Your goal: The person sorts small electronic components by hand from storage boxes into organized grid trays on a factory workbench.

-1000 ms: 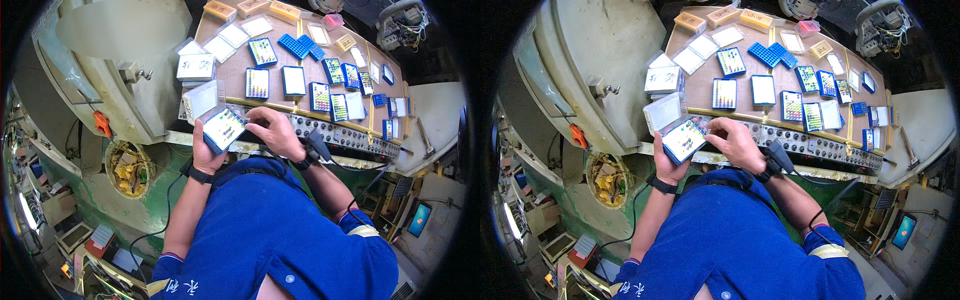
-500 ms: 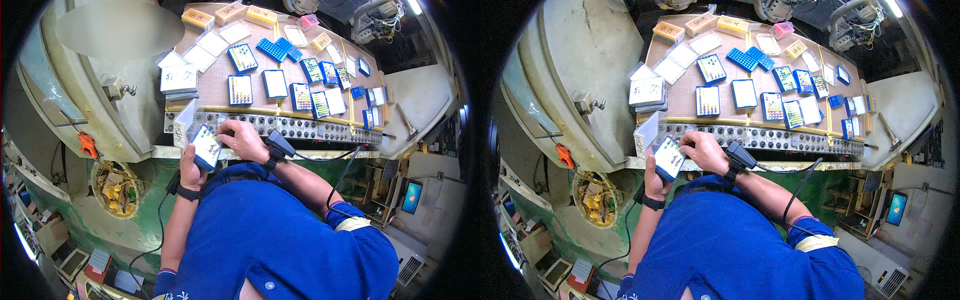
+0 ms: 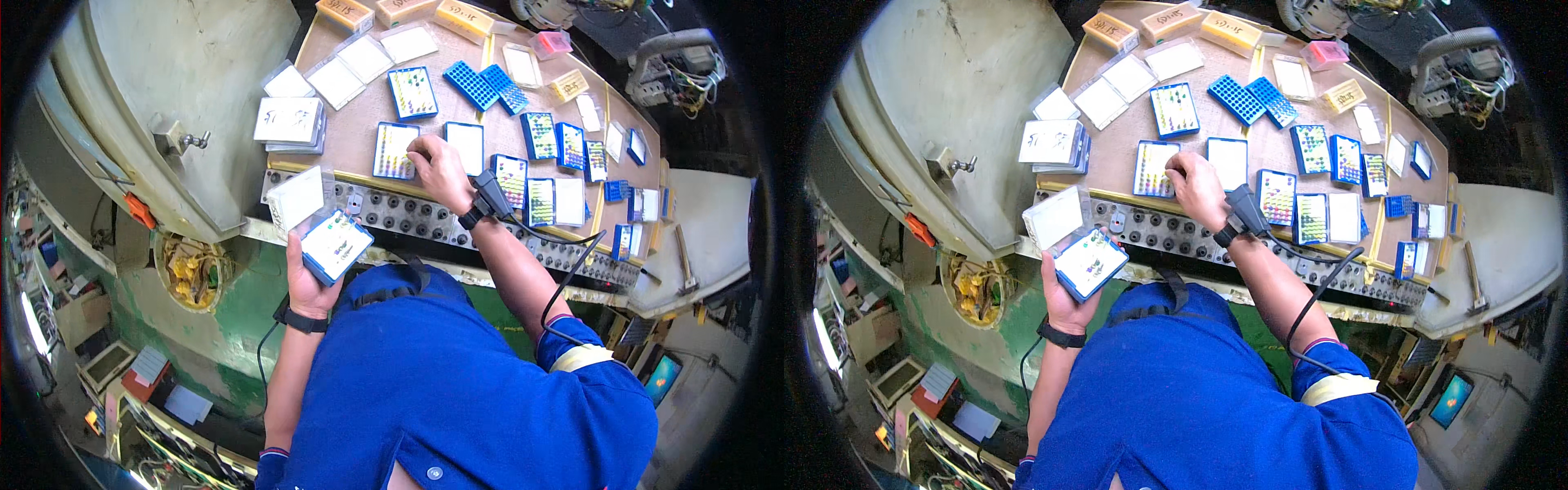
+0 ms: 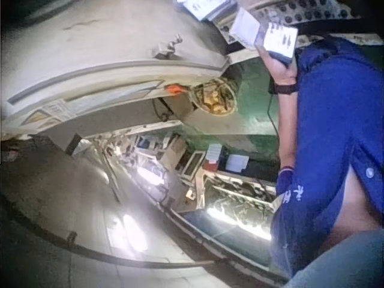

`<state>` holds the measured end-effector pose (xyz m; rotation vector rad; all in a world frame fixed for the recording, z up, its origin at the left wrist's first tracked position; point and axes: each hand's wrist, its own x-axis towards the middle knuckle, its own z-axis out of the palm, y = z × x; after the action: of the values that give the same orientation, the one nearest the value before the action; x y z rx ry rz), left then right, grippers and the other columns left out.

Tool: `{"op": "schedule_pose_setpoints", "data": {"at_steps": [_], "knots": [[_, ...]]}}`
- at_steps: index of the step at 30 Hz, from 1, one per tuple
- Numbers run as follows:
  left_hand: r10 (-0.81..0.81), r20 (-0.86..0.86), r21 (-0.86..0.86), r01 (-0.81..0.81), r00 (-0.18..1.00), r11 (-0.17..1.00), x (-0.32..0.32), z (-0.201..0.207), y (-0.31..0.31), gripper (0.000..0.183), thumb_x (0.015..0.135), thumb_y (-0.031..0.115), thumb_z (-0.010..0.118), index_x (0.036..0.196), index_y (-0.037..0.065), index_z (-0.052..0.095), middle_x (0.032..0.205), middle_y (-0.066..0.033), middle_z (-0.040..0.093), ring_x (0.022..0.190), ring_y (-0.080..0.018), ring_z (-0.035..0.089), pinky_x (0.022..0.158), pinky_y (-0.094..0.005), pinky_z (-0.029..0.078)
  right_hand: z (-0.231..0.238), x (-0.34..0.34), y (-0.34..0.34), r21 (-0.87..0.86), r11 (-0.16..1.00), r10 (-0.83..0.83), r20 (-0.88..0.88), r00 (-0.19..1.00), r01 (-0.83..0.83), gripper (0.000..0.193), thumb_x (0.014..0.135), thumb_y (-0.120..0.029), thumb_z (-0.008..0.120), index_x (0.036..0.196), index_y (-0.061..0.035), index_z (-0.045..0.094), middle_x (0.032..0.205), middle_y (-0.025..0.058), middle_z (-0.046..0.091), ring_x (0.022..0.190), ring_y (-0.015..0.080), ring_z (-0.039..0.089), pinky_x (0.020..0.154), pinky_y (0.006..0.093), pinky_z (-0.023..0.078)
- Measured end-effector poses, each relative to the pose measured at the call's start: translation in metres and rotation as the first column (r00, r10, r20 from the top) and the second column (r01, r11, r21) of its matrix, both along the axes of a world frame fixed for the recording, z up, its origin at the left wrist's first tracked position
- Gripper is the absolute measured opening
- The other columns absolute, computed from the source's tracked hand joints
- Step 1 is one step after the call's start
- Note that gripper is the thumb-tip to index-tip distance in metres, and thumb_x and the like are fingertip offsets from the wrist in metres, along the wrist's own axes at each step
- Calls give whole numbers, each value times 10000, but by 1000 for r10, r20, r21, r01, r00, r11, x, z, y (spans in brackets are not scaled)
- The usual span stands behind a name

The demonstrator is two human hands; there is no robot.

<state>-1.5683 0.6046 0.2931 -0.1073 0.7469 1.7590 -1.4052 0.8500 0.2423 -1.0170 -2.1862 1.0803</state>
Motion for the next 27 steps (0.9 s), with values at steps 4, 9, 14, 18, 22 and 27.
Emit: {"op": "schedule_pose_setpoints", "data": {"at_steps": [4,9,14,18,22,27], "knots": [[36,-2,4,-36,999,999,13,-3,-11,853,1018,606,599,1560,-16,384,1494,-290,542,1392,-459,538,1182,-585,438,-7,2,2,40,999,9,-22,1000,-8,92,928,-34,693,1004,16,704,928,185,706,877,360,705,791,433,564],[65,-69,-67,-70,996,995,22,-3,-22,969,980,659,615,1628,17,288,1543,-342,461,1398,-524,486,1200,-622,385,-8,1,4,180,977,102,56,993,-110,106,929,-37,687,1022,6,711,933,177,688,901,379,679,808,444,556],[108,-62,-33,-110,992,993,27,4,-21,982,979,669,609,1637,21,274,1549,-347,450,1408,-528,472,1194,-624,387,-5,4,9,209,969,126,47,991,-133,115,923,-48,696,1029,-9,721,947,174,687,905,384,680,818,448,556],[99,-49,-4,-99,994,995,33,14,-16,988,978,686,596,1636,21,282,1549,-348,450,1414,-531,464,1199,-624,380,-5,6,12,124,991,46,35,998,-50,110,919,-55,703,1022,-21,723,924,171,682,898,384,687,806,459,559],[95,-56,-15,-96,994,995,35,18,-15,1020,960,721,593,1635,19,292,1558,-345,442,1421,-525,458,1204,-630,368,-8,3,12,221,966,124,61,990,-134,84,917,-77,707,992,-42,717,901,166,686,904,381,692,795,468,561],[121,-28,14,-121,992,993,35,21,-16,1036,957,723,597,1634,7,275,1538,-331,471,1398,-500,505,1195,-609,399,2,3,15,216,943,208,216,954,-254,142,925,-121,699,1031,-34,738,970,186,733,952,366,715,836,457,573]]}}
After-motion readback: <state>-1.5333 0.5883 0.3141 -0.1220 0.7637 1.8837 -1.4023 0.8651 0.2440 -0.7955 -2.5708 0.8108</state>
